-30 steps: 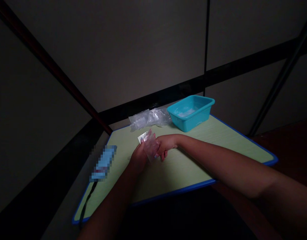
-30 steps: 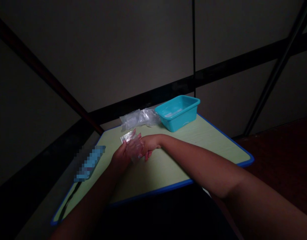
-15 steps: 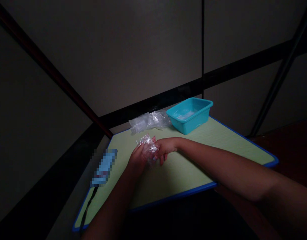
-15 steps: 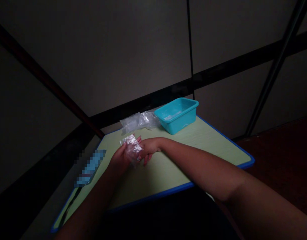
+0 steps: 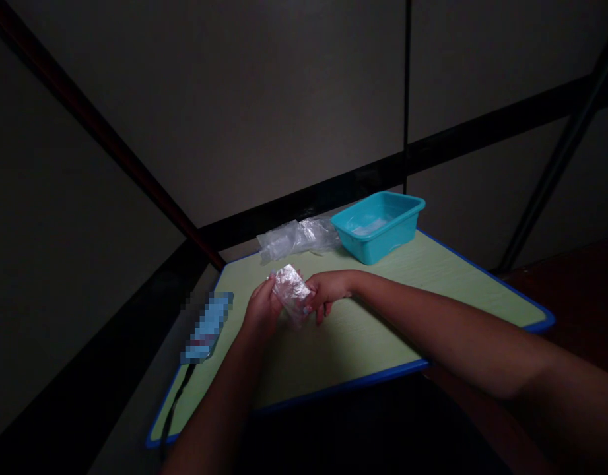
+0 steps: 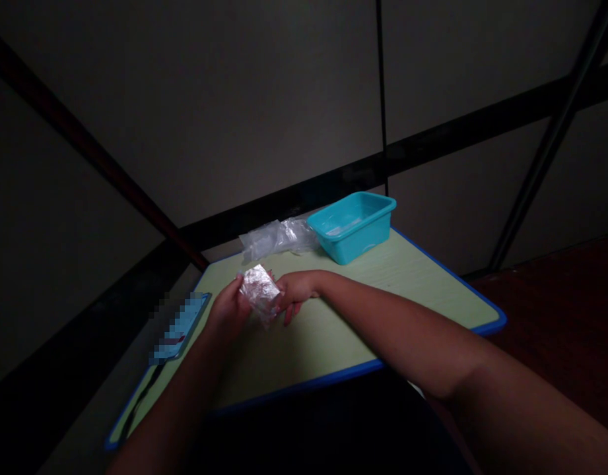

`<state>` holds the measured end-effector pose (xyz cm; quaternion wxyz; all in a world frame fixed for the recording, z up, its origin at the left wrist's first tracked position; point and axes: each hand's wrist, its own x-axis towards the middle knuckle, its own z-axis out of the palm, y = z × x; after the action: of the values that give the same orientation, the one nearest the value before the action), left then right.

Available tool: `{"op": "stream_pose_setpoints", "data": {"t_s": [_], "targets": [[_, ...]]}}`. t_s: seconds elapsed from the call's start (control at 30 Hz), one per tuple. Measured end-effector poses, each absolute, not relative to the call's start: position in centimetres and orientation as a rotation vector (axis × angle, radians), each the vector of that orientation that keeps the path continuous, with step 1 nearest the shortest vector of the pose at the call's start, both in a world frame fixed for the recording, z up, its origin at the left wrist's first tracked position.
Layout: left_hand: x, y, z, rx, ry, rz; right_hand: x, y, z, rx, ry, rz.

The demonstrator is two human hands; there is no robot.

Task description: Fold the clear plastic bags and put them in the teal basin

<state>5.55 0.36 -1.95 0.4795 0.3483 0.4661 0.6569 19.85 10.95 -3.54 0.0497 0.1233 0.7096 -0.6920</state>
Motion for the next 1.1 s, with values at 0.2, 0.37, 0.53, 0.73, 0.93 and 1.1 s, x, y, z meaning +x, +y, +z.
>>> {"op": "stream_pose_setpoints", "data": {"t_s": [0.2,0.37,0.53,0.73,0.93,1.1], "targets": [[4.7,0.6,-2.9,0.88,1.319,1.665,19.9,10.8,-3.5,0.414,2.148,-2.137],[4.6,0.7,-2.8,0.848,1.33,1.722,19.9,11.0,-3.5,0.404,2.149,-2.137],[4.6,0.7,-2.5,0.79,1.33,1.761,20.0,11.3,-3.6,0.462,2.158,-2.148],[4.9,0.6,-1.8,0.733,1.4,1.789,20.6,12.0,-3.5,0.537,2.199,-2.138],[4.7,0.7,-1.9,0.734,1.454,1.78,20.8,12.1,-3.3,0.556,2.193,-2.177],[4.5,0.8,-1.9,0.713,1.47,1.815,20.7,11.7,-3.1,0.604,2.202,-2.209]]}}
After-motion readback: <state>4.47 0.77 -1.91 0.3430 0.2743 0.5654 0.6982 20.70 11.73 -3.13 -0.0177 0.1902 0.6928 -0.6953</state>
